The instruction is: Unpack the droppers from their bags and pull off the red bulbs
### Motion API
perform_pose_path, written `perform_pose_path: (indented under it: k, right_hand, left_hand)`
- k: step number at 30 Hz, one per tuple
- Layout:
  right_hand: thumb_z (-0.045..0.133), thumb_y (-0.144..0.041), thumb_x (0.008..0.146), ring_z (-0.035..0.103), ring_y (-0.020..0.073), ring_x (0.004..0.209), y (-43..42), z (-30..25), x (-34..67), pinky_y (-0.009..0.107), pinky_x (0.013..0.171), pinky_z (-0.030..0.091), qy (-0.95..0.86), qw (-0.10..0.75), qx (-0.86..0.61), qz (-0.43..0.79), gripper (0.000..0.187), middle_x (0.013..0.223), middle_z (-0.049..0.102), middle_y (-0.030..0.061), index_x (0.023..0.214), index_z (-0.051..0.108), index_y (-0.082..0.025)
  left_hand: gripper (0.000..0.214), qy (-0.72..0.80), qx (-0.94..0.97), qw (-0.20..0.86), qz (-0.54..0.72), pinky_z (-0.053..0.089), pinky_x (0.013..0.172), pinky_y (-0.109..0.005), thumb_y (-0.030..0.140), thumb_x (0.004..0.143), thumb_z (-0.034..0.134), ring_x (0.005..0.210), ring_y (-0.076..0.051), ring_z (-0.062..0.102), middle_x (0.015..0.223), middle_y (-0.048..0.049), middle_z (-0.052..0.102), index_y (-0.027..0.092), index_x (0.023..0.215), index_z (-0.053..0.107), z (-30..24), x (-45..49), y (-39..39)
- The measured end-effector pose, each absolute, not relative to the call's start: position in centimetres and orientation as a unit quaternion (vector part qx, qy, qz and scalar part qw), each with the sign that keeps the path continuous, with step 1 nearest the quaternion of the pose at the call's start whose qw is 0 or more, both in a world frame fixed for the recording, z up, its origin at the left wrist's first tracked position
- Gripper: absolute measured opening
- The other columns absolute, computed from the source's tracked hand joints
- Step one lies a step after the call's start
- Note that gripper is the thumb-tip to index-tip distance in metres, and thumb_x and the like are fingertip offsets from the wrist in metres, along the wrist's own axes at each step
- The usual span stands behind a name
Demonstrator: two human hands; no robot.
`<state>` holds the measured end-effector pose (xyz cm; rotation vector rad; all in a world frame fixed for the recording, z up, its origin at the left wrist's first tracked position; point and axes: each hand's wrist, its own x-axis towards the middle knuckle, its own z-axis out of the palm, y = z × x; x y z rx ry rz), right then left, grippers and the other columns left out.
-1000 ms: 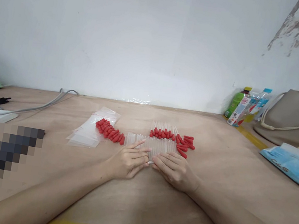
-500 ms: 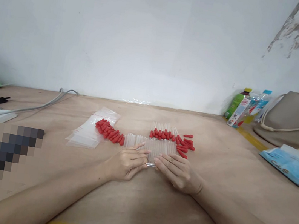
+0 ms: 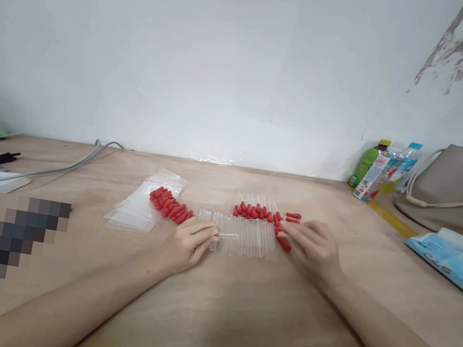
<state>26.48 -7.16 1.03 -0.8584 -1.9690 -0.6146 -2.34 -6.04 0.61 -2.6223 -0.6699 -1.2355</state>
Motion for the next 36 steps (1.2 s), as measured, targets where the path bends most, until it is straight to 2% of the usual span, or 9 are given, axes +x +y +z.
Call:
perform_pose_path:
  k: [3, 8, 12, 15, 18, 22, 26, 30, 36]
  right_hand:
    - [0.052, -0.028, 0.082, 0.054, 0.0143, 0.065, -5.7, 0.8, 28.1, 0.027, 0.057, 0.045, -0.726, 0.471, -0.471, -0.171, 0.019, 0.074, 0.059, 0.0049, 0.091, 0.067, -0.022]
    - [0.046, -0.025, 0.082, 0.054, 0.016, 0.067, -4.5, 0.4, 28.5, 0.028, 0.057, 0.045, -0.731, 0.429, -0.525, -0.075, 0.024, 0.073, 0.055, 0.0051, 0.094, 0.065, -0.018]
    - [0.047, -0.02, 0.076, 0.052, 0.0137, 0.059, -4.3, 0.2, 28.3, 0.027, 0.056, 0.043, -0.724, 0.398, -0.563, -0.029, 0.024, 0.075, 0.059, 0.0049, 0.095, 0.06, -0.014]
    - [0.048, -0.022, 0.074, 0.051, 0.0123, 0.053, -4.4, 0.3, 28.0, 0.026, 0.053, 0.042, -0.716, 0.4, -0.572, -0.009, 0.016, 0.072, 0.06, 0.0038, 0.085, 0.058, -0.015]
    - [0.048, -0.024, 0.075, 0.053, 0.0139, 0.058, -4.7, 0.4, 27.7, 0.026, 0.055, 0.042, -0.739, 0.395, -0.546, -0.012, 0.014, 0.072, 0.061, 0.0044, 0.073, 0.059, -0.016]
    - [0.048, -0.027, 0.078, 0.053, 0.0144, 0.062, -4.9, 0.6, 27.8, 0.027, 0.059, 0.042, -0.742, 0.403, -0.535, -0.023, 0.019, 0.076, 0.061, 0.0053, 0.073, 0.063, -0.017]
    - [0.051, -0.03, 0.075, 0.053, 0.0153, 0.063, -3.4, 1.0, 29.1, 0.03, 0.064, 0.042, -0.674, 0.408, -0.616, -0.011, 0.02, 0.08, 0.06, 0.0059, 0.079, 0.066, -0.017]
    - [0.055, -0.031, 0.071, 0.055, 0.0189, 0.07, -0.3, 1.2, 31.2, 0.033, 0.068, 0.042, -0.597, 0.395, -0.694, 0.077, 0.025, 0.085, 0.062, 0.0093, 0.086, 0.067, -0.015]
    - [0.06, -0.028, 0.069, 0.059, 0.0154, 0.065, 2.5, 0.4, 32.5, 0.026, 0.062, 0.046, -0.594, 0.375, -0.679, 0.215, 0.022, 0.074, 0.067, 0.0064, 0.084, 0.068, -0.013]
  left_hand:
    - [0.021, -0.288, -0.853, 0.101, -0.422, 0.048, 0.063, -0.024, 0.015, 0.084, 0.044, 0.071, -0.012, 0.052, 0.08, -0.005, 0.052, 0.015, 0.1, 0.057, 0.5, -2.0, -5.5]
    - [0.041, -0.327, -0.844, 0.128, -0.405, 0.047, 0.064, -0.024, 0.009, 0.083, 0.035, 0.074, -0.013, 0.047, 0.081, -0.0041, 0.044, 0.015, 0.122, 0.044, 0.4, -1.1, -4.7]
    - [0.039, -0.301, -0.846, 0.135, -0.419, 0.046, 0.064, -0.024, 0.007, 0.081, 0.037, 0.075, -0.013, 0.048, 0.084, -0.0043, 0.047, 0.018, 0.117, 0.049, 0.1, -0.9, -4.3]
    - [0.035, -0.293, -0.857, 0.131, -0.403, 0.046, 0.067, -0.026, 0.007, 0.082, 0.038, 0.076, -0.014, 0.051, 0.085, -0.0052, 0.051, 0.019, 0.112, 0.052, -0.1, -0.9, -4.4]
    - [0.039, -0.299, -0.874, 0.138, -0.356, 0.046, 0.067, -0.027, 0.007, 0.081, 0.037, 0.075, -0.016, 0.052, 0.081, -0.0047, 0.053, 0.019, 0.118, 0.046, -0.2, -0.9, -4.7]
    - [0.039, -0.284, -0.897, 0.111, -0.319, 0.047, 0.071, -0.029, 0.008, 0.08, 0.038, 0.08, -0.017, 0.053, 0.087, -0.0066, 0.057, 0.015, 0.118, 0.044, 0.1, -0.8, -5.2]
    - [0.03, -0.268, -0.909, 0.089, -0.308, 0.047, 0.075, -0.03, 0.016, 0.082, 0.044, 0.084, -0.018, 0.052, 0.089, -0.0081, 0.059, 0.012, 0.111, 0.049, 0.5, -0.7, -5.7]
    - [0.029, -0.278, -0.914, 0.102, -0.277, 0.046, 0.079, -0.034, 0.029, 0.083, 0.049, 0.091, -0.021, 0.053, 0.092, -0.0081, 0.062, 0.013, 0.107, 0.053, 0.9, -0.9, -6.0]
    - [0.039, -0.303, -0.916, 0.096, -0.244, 0.044, 0.084, -0.038, 0.044, 0.081, 0.05, 0.102, -0.023, 0.052, 0.103, -0.007, 0.063, 0.017, 0.11, 0.054, 1.2, -1.1, -6.0]
